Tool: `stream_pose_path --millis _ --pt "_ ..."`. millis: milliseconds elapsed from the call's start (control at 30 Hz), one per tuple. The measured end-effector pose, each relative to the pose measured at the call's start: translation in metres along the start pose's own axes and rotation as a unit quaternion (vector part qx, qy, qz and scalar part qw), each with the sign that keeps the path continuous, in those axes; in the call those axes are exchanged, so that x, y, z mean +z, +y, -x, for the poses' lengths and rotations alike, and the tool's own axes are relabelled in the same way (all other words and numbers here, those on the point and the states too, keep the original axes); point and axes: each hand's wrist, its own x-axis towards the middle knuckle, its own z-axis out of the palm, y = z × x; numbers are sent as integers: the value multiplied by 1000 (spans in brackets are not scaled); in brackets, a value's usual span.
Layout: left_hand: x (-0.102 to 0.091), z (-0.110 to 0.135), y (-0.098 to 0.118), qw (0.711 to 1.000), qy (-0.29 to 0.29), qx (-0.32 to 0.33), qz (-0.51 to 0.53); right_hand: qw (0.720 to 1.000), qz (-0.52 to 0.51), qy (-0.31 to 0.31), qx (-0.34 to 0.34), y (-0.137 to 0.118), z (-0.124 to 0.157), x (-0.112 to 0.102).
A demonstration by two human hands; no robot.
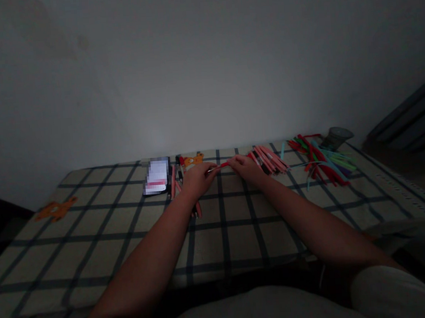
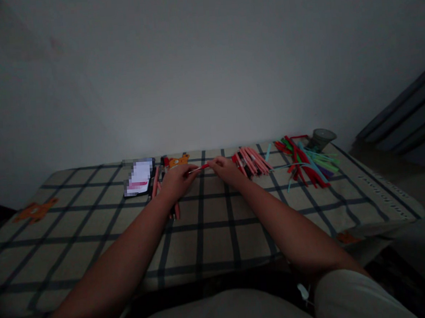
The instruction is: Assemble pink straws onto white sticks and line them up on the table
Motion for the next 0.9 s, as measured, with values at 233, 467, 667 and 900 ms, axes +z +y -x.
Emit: stream_pose_path --millis 233,467,667,900 --pt "-1 0 1 1000 -6 11 -4 996 -84 -13 -4 6 -3 5" --pt "-1 0 2 1000 12 2 -13 998 54 3 -17 7 -1 1" --pt "-1 0 1 1000 4 6 -11 1000 -18 0 -25 8 -2 4" --pt "1 0 -2 1000 2 12 -2 998 -58 1 -12 9 -3 5"
